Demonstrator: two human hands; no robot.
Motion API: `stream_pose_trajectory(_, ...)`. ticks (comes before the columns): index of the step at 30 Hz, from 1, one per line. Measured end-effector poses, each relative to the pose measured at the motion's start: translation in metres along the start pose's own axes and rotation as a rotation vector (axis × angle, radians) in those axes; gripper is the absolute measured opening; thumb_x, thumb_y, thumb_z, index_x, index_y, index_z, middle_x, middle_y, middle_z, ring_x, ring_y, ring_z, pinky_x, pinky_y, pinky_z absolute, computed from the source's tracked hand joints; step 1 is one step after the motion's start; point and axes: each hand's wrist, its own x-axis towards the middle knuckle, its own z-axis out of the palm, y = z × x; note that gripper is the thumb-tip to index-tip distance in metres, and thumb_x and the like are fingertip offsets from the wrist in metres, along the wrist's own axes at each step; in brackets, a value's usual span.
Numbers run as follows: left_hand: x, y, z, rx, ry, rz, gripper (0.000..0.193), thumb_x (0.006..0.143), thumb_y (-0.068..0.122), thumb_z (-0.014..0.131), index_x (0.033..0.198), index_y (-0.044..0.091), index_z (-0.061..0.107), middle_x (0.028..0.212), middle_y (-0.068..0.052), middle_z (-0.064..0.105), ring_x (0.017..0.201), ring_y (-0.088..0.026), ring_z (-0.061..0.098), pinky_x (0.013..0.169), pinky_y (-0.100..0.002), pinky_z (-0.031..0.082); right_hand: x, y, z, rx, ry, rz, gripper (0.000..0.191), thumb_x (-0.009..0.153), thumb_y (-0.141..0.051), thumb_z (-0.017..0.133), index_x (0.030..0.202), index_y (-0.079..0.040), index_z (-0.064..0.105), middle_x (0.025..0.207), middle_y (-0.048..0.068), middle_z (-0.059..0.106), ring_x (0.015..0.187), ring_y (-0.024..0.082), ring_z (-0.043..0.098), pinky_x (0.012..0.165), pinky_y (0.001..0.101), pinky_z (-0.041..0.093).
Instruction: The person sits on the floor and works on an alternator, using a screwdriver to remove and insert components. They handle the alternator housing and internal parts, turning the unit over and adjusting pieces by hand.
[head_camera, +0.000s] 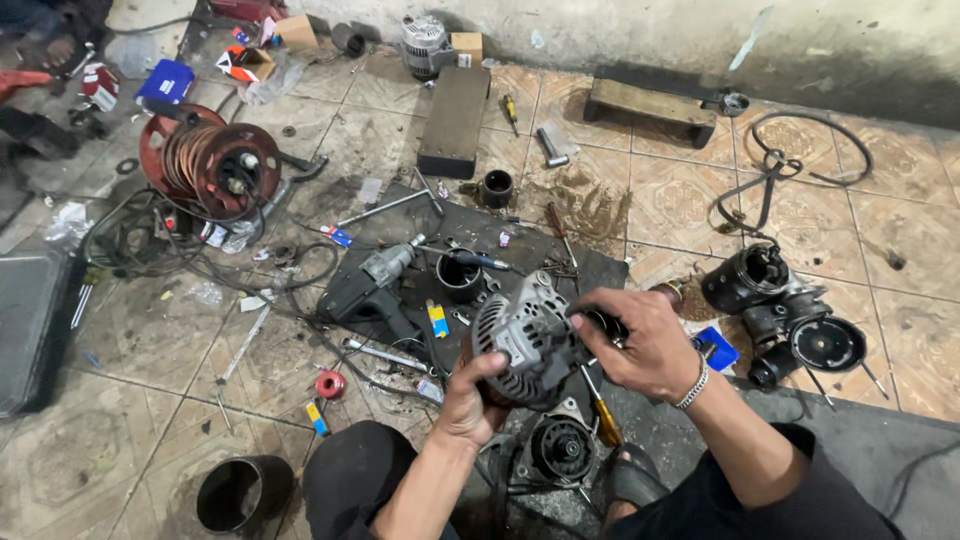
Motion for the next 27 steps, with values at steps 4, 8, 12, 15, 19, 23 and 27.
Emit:
stream_pose_trajectory(4,-0.003,0.006,-0.001,0.022,-0.006,0.035,0.073,0.073,0.013,0.077,0.141,0.004,0.053,0.125,-0.012,0.068,0.113,-0.028,0.068,0.100,-0.047,0.055,0.003,-0.002,0.002,0.035,-0.002,-0.004,0.013,0.090,-0.016,0.070,0.097,-0.005,0.071,0.086,0.012,0.076,0.072,0.027,0.076,0.062,0.0360,0.057)
stream_pose_trajectory(8,-0.006,0.008,-0.004,0.050,-0.005,0.049,0.072,0.073,0.012,0.077,0.141,0.002,0.053,0.126,-0.013,0.068,0.114,-0.028,0.068,0.101,-0.046,0.055,0.001,-0.004,-0.003,0.026,-0.023,-0.024,0.013,0.090,-0.015,0.070,0.098,-0.005,0.071,0.086,0.013,0.076,0.071,0.028,0.075,0.062,0.0363,0.057)
stream_pose_trajectory(12,-0.008,0.006,-0.008,0.065,-0.011,0.049,0.071,0.074,0.011,0.077,0.140,0.000,0.054,0.126,-0.013,0.068,0.114,-0.028,0.068,0.102,-0.045,0.055,-0.002,-0.006,-0.005,0.020,-0.055,0.045,0.012,0.088,-0.014,0.071,0.097,-0.005,0.072,0.082,0.014,0.075,0.067,0.029,0.074,0.059,0.0382,0.055)
stream_pose_trajectory(15,-0.008,0.005,-0.010,0.069,-0.024,0.046,0.069,0.076,0.011,0.077,0.140,-0.002,0.055,0.126,-0.014,0.069,0.114,-0.028,0.068,0.102,-0.045,0.055,-0.003,-0.009,-0.004,0.017,-0.034,-0.068,0.013,0.088,-0.012,0.071,0.097,-0.003,0.070,0.084,0.014,0.074,0.071,0.032,0.071,0.060,0.0401,0.054)
stream_pose_trajectory(19,-0.008,0.004,-0.010,0.067,-0.050,0.020,0.068,0.076,0.011,0.076,0.140,-0.001,0.055,0.126,-0.014,0.069,0.114,-0.027,0.068,0.102,-0.045,0.055,-0.002,-0.012,-0.004,0.015,-0.043,-0.089,0.010,0.088,-0.011,0.072,0.095,-0.004,0.069,0.085,0.013,0.073,0.069,0.030,0.071,0.059,0.0392,0.054)
stream_pose_trajectory(23,-0.008,0.004,-0.009,0.066,-0.063,0.011,0.068,0.077,0.011,0.075,0.140,-0.001,0.055,0.126,-0.014,0.069,0.113,-0.028,0.068,0.101,-0.045,0.055,-0.002,-0.014,-0.004,0.014,-0.056,-0.134,0.011,0.087,-0.007,0.074,0.098,-0.006,0.072,0.080,0.010,0.070,0.068,0.028,0.069,0.058,0.0387,0.053)
stream_pose_trajectory(27,-0.008,0.004,-0.008,0.040,-0.046,-0.001,0.068,0.076,0.011,0.075,0.140,0.000,0.055,0.125,-0.013,0.069,0.112,-0.027,0.069,0.100,-0.045,0.056,-0.002,-0.016,-0.001,-0.036,-0.029,-0.186,0.021,0.083,-0.008,0.078,0.104,-0.008,0.073,0.080,0.007,0.065,0.071,0.026,0.064,0.061,0.0386,0.051)
